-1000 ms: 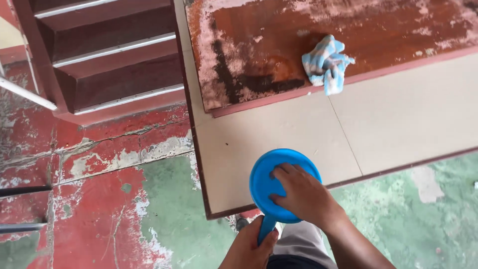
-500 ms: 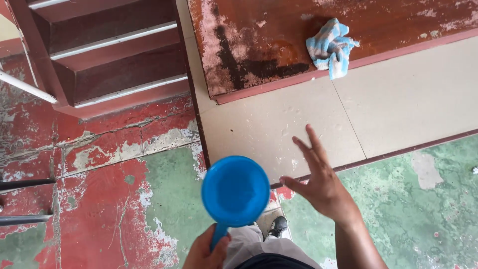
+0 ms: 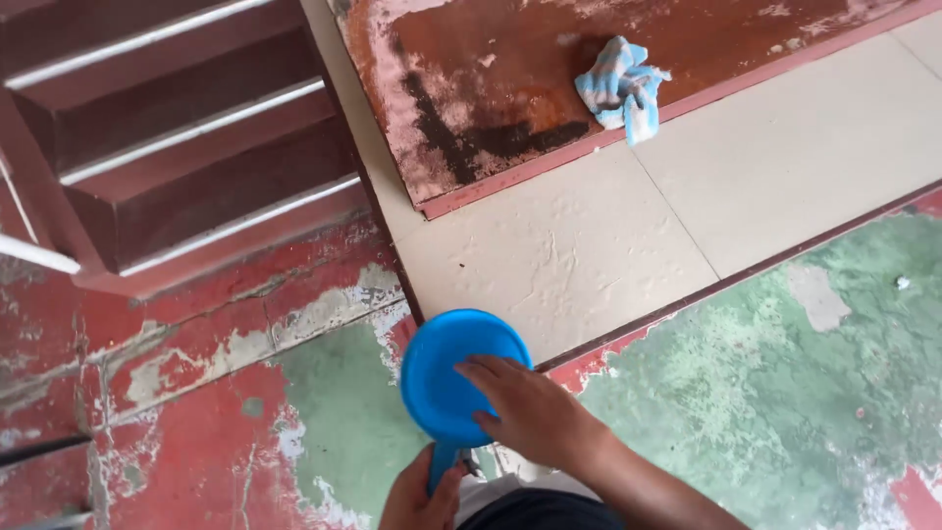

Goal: Wiping a countertop with a damp cloth and water from a dipper.

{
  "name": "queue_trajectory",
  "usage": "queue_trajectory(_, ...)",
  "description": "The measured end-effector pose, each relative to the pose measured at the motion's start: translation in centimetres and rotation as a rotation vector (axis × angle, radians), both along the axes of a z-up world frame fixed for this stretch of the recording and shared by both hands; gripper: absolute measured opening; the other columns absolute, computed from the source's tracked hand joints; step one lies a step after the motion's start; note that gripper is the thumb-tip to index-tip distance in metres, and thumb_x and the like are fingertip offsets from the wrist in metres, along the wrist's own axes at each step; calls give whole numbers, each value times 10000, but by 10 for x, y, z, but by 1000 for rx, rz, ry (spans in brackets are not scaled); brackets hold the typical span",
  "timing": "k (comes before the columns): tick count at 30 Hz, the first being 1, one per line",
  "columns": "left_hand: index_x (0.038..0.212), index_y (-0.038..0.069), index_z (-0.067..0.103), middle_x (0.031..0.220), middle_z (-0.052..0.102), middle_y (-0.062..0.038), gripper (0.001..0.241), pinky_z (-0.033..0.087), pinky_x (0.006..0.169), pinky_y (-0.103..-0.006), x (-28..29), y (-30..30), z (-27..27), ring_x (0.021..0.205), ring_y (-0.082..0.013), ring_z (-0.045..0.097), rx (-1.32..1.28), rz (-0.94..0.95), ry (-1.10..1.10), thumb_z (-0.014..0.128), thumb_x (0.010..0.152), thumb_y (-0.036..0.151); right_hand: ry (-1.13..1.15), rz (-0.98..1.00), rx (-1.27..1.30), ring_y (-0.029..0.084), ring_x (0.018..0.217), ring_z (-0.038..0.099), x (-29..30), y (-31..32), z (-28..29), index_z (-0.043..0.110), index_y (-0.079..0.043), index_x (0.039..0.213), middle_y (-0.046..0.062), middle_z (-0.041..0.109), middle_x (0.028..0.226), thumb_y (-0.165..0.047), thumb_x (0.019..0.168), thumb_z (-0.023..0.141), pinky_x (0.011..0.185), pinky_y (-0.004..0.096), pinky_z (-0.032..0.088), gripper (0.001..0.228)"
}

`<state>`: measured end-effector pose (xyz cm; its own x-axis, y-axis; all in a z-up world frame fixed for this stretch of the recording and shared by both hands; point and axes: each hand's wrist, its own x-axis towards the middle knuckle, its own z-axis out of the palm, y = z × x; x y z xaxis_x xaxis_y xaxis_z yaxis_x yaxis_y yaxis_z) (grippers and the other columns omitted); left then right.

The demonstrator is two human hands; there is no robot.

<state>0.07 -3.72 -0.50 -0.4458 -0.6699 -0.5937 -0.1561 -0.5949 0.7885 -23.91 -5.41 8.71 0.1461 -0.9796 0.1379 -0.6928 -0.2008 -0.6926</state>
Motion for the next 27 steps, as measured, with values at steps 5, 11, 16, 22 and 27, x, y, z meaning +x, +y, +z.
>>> queue_trajectory(5,1168,62,657,573,524,19,211,359,423,-264,2,-23,-15,446,-63,486,-87,-260,-11,649,978,155,185,-106,146,377,995,663,8,-24,-39,635,-8,1066,176,669,1065,-163,759,770,841,481,549,369)
queue_trajectory(11,1162,41,669,589,540,12,231,369,437,-257,-15,-46,39,467,-49,491,-181,-519,-13,664,993,199,12,-673,44,380,1018,629,-38,13,38,651,-18,1082,217,635,1087,-221,813,762,865,443,553,355)
queue_trajectory(16,1214,60,663,578,519,8,285,348,419,-257,-47,-48,50,428,-60,464,16,-559,-22,653,977,217,253,-957,-193,419,1229,570,-80,34,68,620,-9,1344,283,583,1322,-371,735,811,974,466,516,733)
queue_trajectory(22,1270,60,662,603,555,1,332,368,433,-252,-90,-41,25,449,-62,485,7,-541,11,663,971,205,101,-864,-170,365,1173,637,-99,53,37,647,-56,1288,220,666,1282,-303,799,822,951,464,555,575)
queue_trajectory(27,1303,100,627,615,550,-1,365,376,425,-257,-143,-35,47,432,-73,479,22,-490,-53,657,957,214,6,-498,168,397,1016,678,-124,45,-4,654,-66,1182,192,685,1138,-235,794,792,838,458,546,445)
